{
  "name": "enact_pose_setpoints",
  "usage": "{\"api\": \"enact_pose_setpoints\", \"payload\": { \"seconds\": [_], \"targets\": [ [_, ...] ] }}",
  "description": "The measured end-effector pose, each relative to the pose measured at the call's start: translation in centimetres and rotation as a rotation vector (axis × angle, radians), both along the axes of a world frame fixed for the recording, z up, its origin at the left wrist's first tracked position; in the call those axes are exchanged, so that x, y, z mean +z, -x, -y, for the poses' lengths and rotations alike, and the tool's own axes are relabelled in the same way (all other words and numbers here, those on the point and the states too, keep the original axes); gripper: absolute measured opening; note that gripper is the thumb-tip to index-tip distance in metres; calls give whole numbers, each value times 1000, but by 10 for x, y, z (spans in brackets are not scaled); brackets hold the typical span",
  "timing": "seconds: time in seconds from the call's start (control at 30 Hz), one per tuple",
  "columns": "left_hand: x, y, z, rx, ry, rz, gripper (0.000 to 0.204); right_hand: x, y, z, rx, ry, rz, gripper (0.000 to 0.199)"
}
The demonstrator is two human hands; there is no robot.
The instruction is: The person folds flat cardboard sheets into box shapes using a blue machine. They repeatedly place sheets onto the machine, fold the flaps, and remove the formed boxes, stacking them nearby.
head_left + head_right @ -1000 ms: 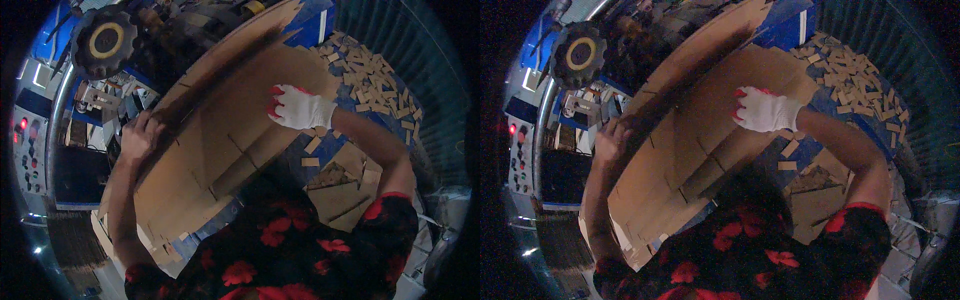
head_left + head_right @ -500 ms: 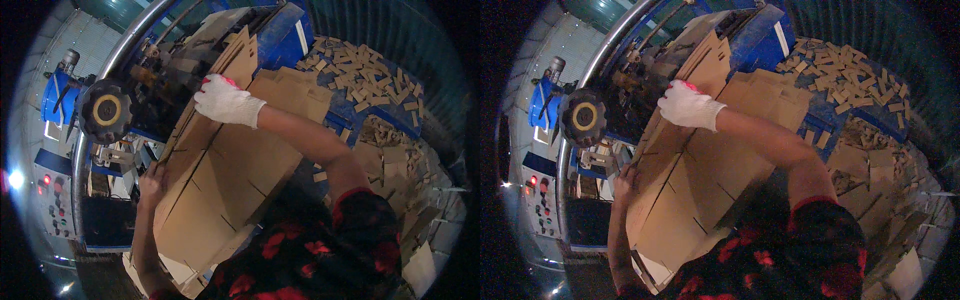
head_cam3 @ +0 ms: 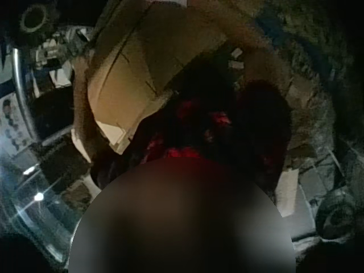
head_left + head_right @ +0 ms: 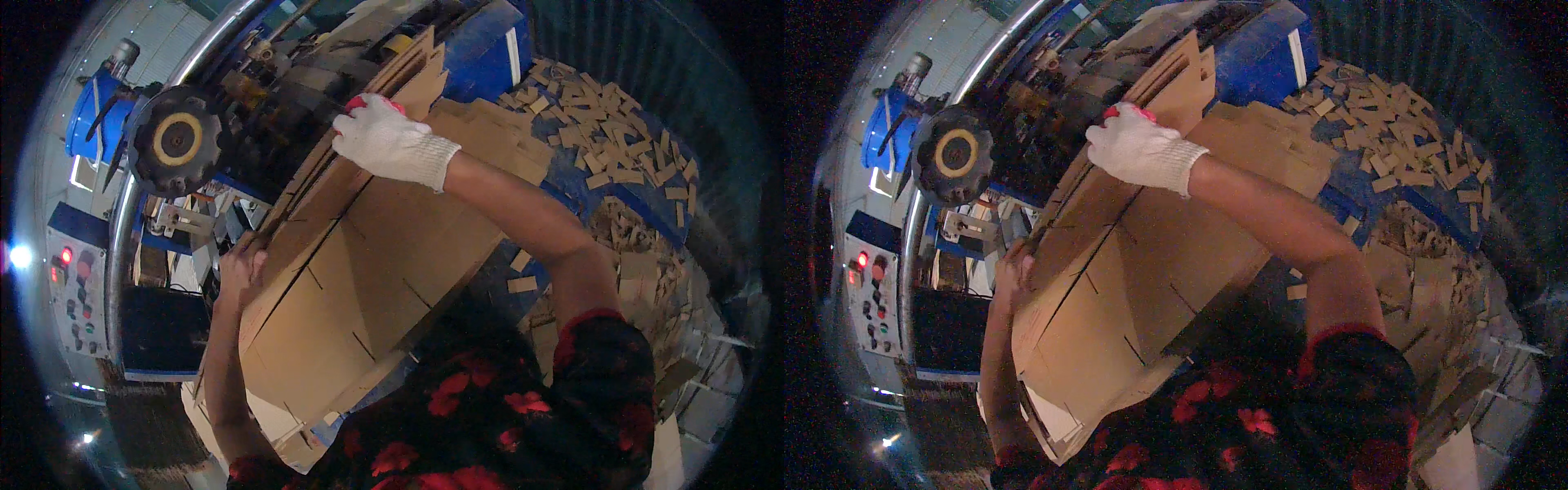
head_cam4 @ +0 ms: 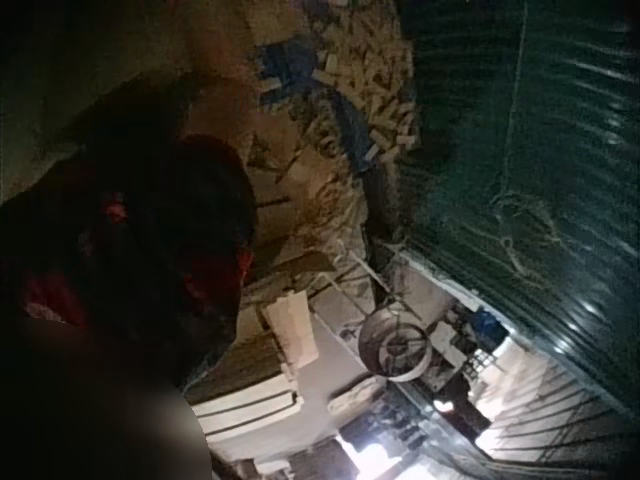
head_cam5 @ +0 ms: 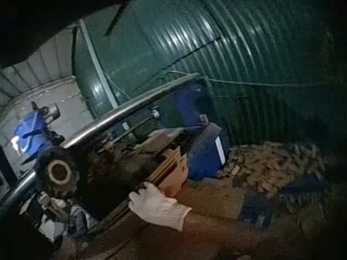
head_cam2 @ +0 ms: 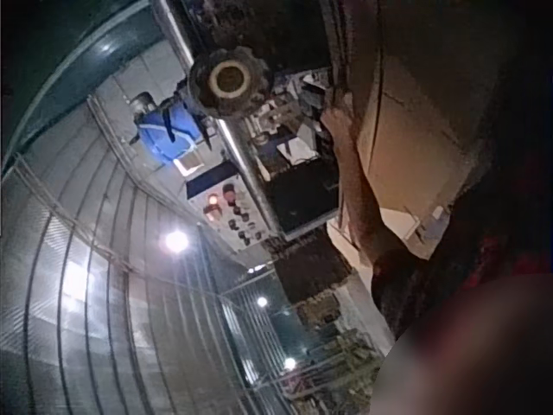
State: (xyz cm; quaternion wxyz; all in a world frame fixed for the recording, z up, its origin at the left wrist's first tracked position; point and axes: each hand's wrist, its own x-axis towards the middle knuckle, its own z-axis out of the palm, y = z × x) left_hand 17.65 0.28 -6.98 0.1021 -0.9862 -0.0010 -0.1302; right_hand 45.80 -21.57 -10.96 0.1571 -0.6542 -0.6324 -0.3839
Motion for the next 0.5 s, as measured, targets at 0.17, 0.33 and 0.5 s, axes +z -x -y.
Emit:
{"api": "enact_pose_setpoints", "payload": {
  "seconds": [0.17,0.33,0.5],
  "targets": [
    [-2,3,-1,127,117,-55,41,-5,2,6,31,8,-48,8],
    [-2,5,2,176,169,-175,38,-12,5,13,61,-26,-100,7],
    [-4,8,6,115,236,-132,37,-11,12,20,50,83,-241,11]
  ]
}}
